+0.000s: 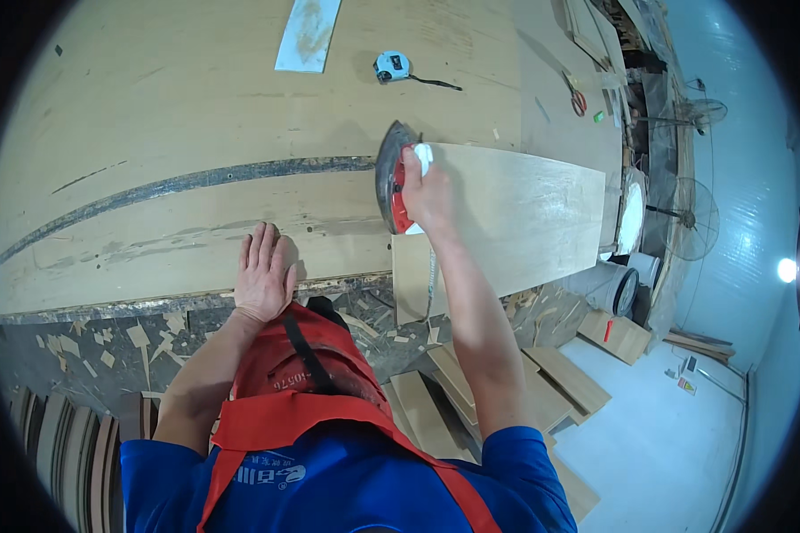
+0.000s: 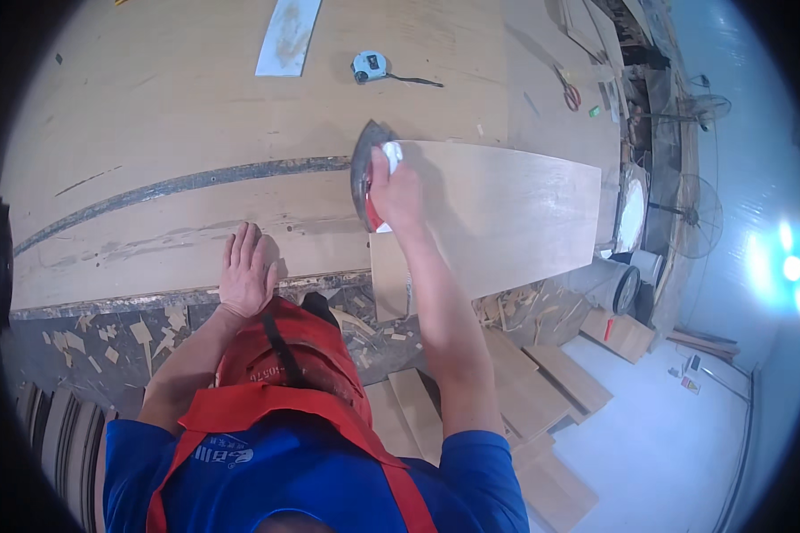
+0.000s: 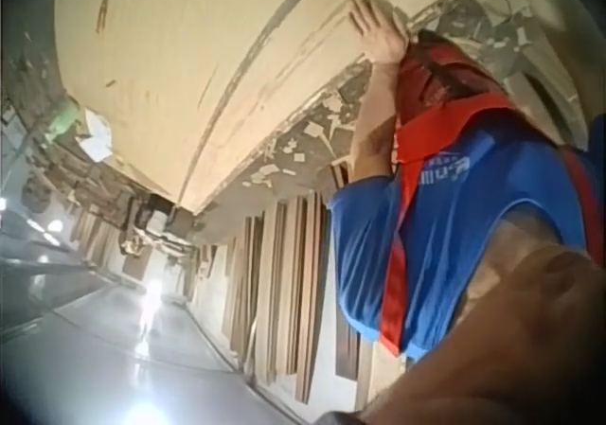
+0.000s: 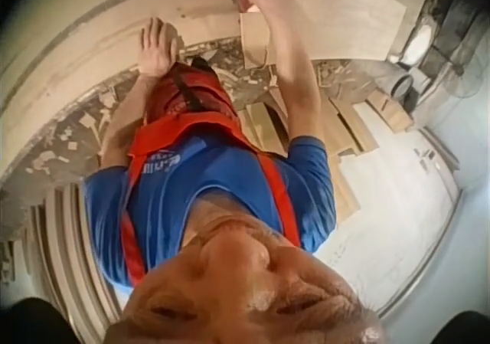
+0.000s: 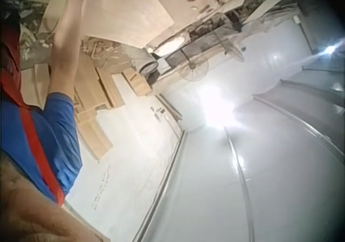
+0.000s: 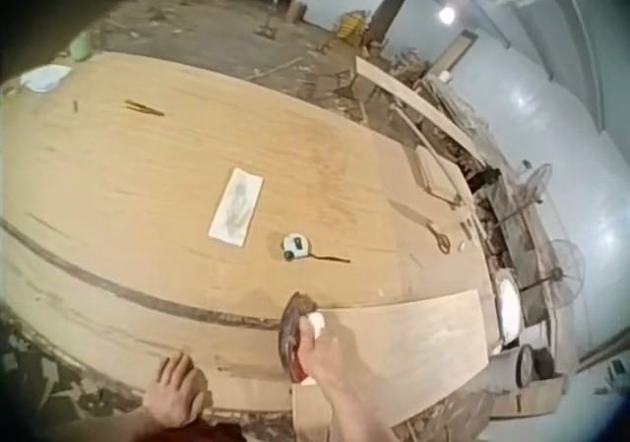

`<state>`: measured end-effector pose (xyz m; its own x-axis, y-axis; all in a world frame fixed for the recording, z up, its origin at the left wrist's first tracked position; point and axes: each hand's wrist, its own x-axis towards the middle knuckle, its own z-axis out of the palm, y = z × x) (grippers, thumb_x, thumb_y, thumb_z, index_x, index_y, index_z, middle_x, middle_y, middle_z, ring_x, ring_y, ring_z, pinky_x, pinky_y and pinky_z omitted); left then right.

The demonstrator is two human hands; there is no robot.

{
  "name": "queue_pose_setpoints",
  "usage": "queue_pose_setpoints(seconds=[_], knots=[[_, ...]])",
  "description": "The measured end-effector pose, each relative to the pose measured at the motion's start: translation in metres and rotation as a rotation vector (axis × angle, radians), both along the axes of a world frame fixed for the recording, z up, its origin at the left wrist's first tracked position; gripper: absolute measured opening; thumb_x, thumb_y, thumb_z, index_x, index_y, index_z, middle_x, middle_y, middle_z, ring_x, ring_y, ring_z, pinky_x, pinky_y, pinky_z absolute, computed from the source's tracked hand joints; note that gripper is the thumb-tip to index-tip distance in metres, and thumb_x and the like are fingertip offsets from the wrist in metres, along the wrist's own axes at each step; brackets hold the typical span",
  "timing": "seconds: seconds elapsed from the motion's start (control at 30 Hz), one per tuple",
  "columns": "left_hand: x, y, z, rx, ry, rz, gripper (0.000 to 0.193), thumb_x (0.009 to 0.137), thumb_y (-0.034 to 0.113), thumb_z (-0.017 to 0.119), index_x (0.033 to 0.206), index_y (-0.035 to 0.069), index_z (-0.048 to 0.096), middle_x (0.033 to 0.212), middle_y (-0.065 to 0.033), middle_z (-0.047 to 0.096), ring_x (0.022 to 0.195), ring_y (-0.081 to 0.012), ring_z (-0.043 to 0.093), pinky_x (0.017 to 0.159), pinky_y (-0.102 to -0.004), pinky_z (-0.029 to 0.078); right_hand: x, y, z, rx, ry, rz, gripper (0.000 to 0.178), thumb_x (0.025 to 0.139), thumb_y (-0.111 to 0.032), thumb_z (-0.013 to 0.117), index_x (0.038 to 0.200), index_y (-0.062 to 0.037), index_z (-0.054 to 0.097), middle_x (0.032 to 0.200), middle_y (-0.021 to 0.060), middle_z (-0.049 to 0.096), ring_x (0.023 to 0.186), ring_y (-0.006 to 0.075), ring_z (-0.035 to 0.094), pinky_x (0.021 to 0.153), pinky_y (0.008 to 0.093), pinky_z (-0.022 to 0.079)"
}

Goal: The recorder uses a hand-held sander to smooth the surface of a rectangular wooden board on a workbench.

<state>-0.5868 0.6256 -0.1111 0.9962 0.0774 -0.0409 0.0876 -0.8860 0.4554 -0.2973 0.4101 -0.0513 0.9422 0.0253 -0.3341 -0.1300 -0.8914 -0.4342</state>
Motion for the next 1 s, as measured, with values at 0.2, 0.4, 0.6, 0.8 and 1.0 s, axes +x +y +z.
queue_pose_setpoints(seconds=[0.2,0.4,0.6,0.8,1.0], knots=[[-0.005,-0.002,-0.002,0.007,-0.071,0.008,0.059,0.094,0.027,0.062,0.145,-0.001,0.049,0.159,-0.026,0.04,0.152,-0.0431,0.033,0.126,-0.0569,0.024,0.051,0.021,0.026,0.103,-0.02,0.171,0.074,0.106,-0.06,0.044,0.089,0.0067,0.069,0.068,0.0255,0.069,0.063,0.0383,0.073,0.063,0.0475,0.057],[-0.01,-0.002,-0.008,0.038,-0.125,0.024,0.055,0.095,0.025,0.061,0.142,-0.001,0.052,0.156,-0.0237,0.045,0.15,-0.0415,0.037,0.125,-0.055,0.027,0.013,0.008,0.044,-0.033,0.035,0.513,0.067,0.105,-0.057,0.049,0.099,0.0052,0.071,0.089,0.0307,0.072,0.087,0.0477,0.072,0.078,0.0534,0.057],[-0.011,-0.004,-0.018,0.139,-0.159,0.033,0.051,0.097,0.024,0.06,0.143,0.003,0.053,0.157,-0.0187,0.047,0.15,-0.0359,0.039,0.125,-0.0515,0.029,-0.092,-0.052,0.053,-0.142,0.038,0.729,0.065,0.104,-0.057,0.053,0.106,0.0063,0.068,0.092,0.0321,0.072,0.09,0.0487,0.072,0.08,0.0536,0.058],[-0.013,-0.011,-0.022,0.189,-0.163,0.063,0.047,0.1,0.025,0.058,0.142,0.004,0.054,0.156,-0.016,0.048,0.149,-0.0342,0.04,0.125,-0.0484,0.031,-0.198,-0.115,0.064,-0.119,0.142,0.753,0.055,0.103,-0.045,0.06,0.104,0.0091,0.064,0.087,0.0312,0.072,0.089,0.0477,0.072,0.08,0.0544,0.058],[-0.015,-0.013,-0.028,0.225,-0.188,0.072,0.047,0.101,0.03,0.056,0.141,0.007,0.056,0.155,-0.0129,0.05,0.149,-0.03,0.041,0.124,-0.0459,0.031,-0.244,-0.194,0.014,0.155,0.048,0.586,0.052,0.106,-0.043,0.055,0.097,0.0071,0.065,0.082,0.0316,0.07,0.08,0.048,0.071,0.071,0.0537,0.056]])
